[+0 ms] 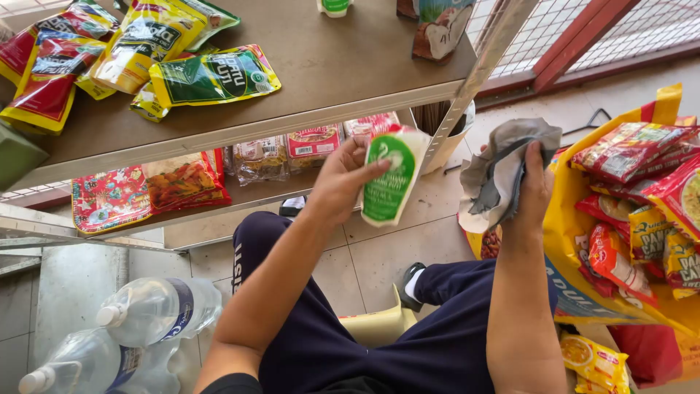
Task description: Wiping grocery packets with a cloth and organizing them on shelves.
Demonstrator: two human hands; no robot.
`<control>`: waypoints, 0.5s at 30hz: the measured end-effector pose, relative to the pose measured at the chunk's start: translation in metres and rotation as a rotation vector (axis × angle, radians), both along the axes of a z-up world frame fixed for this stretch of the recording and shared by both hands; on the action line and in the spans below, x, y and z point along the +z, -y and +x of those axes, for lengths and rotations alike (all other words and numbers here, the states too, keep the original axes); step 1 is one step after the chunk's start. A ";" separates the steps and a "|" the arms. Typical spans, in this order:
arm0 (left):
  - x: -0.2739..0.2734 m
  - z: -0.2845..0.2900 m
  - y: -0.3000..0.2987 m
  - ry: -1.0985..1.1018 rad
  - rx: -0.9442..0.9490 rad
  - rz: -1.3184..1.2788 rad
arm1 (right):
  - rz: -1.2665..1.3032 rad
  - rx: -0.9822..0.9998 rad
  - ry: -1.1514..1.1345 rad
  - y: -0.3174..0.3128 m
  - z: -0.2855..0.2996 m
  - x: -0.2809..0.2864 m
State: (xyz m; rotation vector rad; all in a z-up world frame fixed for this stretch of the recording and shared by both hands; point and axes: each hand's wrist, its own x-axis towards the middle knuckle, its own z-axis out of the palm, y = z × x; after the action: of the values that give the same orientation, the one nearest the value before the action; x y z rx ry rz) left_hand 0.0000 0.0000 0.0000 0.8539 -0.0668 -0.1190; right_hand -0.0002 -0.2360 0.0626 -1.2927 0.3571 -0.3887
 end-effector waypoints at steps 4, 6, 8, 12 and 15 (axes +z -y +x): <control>0.053 0.037 -0.012 0.137 0.143 0.071 | 0.046 -0.023 -0.001 0.032 0.006 -0.027; 0.073 0.064 -0.029 0.274 0.156 0.102 | -0.007 0.121 0.018 0.061 0.010 -0.054; 0.082 0.091 -0.042 0.392 0.255 0.221 | -0.022 0.130 0.013 0.062 0.005 -0.050; 0.089 0.136 -0.060 0.508 0.463 0.479 | -0.083 0.112 0.017 0.074 0.010 -0.062; 0.062 0.160 -0.067 0.493 0.456 0.504 | -0.083 0.106 0.014 0.076 0.010 -0.064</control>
State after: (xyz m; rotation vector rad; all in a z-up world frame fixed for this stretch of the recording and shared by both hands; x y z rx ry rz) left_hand 0.1599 0.0673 0.0619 1.3656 -0.3110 0.5264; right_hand 0.0098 -0.3118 -0.0011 -1.3826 0.2615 -0.3256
